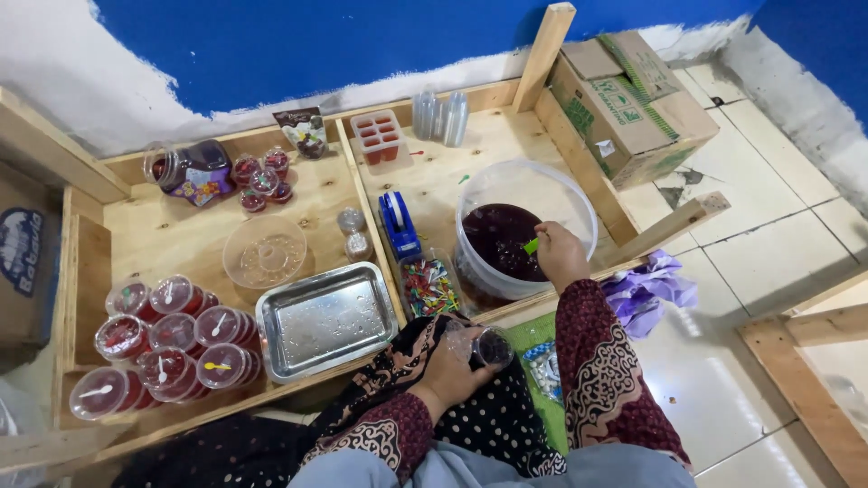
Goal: The person packages small food items by hand, placing them into clear plastic containers and using a ladle to add liquid from a large bucket.
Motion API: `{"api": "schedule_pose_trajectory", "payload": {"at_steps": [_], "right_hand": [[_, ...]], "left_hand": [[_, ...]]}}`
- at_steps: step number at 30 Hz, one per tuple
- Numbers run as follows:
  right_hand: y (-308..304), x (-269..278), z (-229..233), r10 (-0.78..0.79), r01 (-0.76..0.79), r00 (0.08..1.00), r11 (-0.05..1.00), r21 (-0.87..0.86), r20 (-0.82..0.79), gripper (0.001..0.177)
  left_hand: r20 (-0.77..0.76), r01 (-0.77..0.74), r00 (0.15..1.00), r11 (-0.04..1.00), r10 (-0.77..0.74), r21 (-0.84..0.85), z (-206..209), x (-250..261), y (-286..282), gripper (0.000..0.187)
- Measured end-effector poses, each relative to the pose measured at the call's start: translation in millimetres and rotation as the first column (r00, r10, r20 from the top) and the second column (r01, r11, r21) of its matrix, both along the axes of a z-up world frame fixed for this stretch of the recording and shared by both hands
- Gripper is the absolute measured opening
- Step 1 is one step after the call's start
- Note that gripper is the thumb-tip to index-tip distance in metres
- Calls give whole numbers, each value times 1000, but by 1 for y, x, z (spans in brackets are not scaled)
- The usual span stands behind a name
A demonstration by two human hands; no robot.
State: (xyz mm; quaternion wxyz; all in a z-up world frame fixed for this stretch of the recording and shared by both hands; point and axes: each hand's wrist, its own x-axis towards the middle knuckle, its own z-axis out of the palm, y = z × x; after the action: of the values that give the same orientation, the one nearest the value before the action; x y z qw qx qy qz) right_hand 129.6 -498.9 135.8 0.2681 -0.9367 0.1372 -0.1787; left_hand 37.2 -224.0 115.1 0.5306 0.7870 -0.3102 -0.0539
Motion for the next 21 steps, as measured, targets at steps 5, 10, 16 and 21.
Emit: {"api": "schedule_pose_trajectory", "payload": {"at_steps": [5, 10, 16, 21], "right_hand": [[-12, 0, -16, -56, 51, 996, 995, 82, 64, 20], [-8, 1, -16, -101, 93, 974, 994, 50, 204, 20], [-23, 17, -61, -77, 167, 963, 923, -347, 257, 22], [-18, 9, -43, -8, 53, 981, 973, -225, 196, 21]], "left_hand": [[21, -57, 998, 998, 56, 39, -56, 19, -12, 68], [446, -144, 872, 976, 202, -162, -35, 89, -48, 68], [436, -133, 876, 971, 208, -197, 15, 141, -104, 60], [513, -433, 749, 896, 419, -100, -6, 153, -129, 62]]}}
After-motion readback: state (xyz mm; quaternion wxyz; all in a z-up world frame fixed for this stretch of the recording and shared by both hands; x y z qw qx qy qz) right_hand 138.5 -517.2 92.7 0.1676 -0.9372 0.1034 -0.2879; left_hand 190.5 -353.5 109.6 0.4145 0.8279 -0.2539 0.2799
